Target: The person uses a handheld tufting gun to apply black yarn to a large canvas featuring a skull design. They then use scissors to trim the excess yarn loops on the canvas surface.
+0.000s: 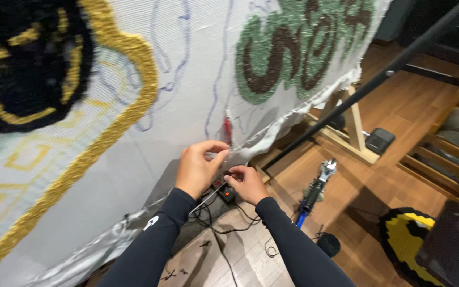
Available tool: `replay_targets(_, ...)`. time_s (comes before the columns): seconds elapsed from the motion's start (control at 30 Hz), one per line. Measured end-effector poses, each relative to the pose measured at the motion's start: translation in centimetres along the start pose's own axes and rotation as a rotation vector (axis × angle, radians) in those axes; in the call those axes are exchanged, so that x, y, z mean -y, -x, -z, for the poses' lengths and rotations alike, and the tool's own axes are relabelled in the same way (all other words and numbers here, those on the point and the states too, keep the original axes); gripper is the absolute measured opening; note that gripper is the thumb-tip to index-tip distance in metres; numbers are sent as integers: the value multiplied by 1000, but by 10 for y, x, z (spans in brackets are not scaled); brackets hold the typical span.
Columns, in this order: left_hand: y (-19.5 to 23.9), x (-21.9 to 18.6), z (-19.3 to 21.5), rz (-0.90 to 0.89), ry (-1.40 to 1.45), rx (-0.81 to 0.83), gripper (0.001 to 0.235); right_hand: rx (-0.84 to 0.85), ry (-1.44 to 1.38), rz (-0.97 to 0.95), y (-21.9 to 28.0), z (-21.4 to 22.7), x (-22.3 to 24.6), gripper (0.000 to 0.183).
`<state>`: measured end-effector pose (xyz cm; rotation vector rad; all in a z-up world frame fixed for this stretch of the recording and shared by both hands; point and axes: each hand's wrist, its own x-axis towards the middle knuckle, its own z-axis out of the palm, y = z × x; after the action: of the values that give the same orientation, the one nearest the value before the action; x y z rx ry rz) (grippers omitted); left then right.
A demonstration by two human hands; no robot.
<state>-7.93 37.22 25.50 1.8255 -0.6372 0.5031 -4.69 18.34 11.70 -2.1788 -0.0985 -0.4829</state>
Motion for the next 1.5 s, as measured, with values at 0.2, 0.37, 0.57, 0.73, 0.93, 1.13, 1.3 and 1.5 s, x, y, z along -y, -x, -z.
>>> replay_targets(0.2,1,-17,28,-52,68,14,15,-122,6,179,-11,-55,-21,30)
replay_targets(0.37,8,-45,56,-23,107,2,16,216,-489,-21,7,-33,8,23)
replay_targets(0.57,16,-85,109,-108,153,-62,18,269,-516,38,25,75,124,30)
replay_targets(0.73,27,-123,147,-241,99,-121,22,-22,-959,180,41,106,254,28)
replay_targets(0.93,29,-137,175,-291,70,-147,25,-44,-984,308,46,88,327,31)
replay_targets(1.13,34,-142,207,-318,3,-246,17,62,-777,396,36,70,354,33)
replay_targets(1.3,45,-139,238,-401,-251,-407,21,110,-746,415,36,44,375,29)
replay_targets(1.5,57,-137,267,-509,-660,-534,40,-181,-723,520,38,29,402,28)
